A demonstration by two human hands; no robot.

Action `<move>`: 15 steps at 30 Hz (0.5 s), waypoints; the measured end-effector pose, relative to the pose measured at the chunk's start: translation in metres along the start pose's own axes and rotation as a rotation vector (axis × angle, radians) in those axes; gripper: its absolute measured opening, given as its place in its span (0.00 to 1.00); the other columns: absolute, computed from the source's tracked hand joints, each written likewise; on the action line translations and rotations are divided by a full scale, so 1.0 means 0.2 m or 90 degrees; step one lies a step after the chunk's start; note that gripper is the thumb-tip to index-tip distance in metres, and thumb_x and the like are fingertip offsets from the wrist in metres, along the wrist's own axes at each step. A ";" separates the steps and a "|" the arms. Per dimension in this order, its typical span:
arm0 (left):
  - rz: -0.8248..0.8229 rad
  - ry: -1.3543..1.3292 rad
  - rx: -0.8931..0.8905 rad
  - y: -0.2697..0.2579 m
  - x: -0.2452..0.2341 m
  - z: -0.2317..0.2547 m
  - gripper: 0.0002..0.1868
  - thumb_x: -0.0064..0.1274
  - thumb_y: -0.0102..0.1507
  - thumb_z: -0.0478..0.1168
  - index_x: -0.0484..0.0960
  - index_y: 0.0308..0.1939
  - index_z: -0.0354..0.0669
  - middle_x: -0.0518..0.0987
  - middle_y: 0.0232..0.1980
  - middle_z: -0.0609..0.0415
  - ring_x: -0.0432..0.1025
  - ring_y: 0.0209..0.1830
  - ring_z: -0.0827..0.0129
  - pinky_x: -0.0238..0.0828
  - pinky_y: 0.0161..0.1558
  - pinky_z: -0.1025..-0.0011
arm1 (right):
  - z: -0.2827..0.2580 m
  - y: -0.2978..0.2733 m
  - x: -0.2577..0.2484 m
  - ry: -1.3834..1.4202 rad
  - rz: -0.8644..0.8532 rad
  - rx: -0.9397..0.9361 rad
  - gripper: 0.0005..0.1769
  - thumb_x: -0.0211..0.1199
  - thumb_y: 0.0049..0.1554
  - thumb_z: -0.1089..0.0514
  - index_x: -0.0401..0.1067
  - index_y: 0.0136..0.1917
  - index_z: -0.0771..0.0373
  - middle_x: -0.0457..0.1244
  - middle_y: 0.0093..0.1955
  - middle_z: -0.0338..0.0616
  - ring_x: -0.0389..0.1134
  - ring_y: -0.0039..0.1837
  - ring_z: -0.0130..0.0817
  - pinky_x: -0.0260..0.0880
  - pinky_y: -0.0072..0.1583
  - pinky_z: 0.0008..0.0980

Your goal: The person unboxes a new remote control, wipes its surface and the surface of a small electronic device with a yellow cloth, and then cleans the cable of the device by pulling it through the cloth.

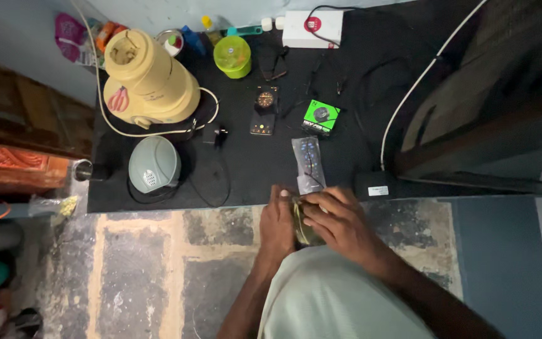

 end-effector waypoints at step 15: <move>0.033 0.013 0.034 -0.02 -0.08 0.16 0.23 0.26 0.72 0.52 0.74 0.52 0.43 0.82 0.33 0.39 0.79 0.35 0.44 0.70 0.38 0.52 | 0.14 0.01 0.00 -0.094 -0.119 -0.089 0.15 0.67 0.51 0.62 0.79 0.53 0.60 0.66 0.57 0.39 0.63 0.65 0.41 0.66 0.66 0.45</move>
Point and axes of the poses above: each hand's wrist, its own y-axis towards the middle knuckle, its own x-axis out of the palm, z = x × y, the point moved 6 cm from there along y, towards the middle knuckle
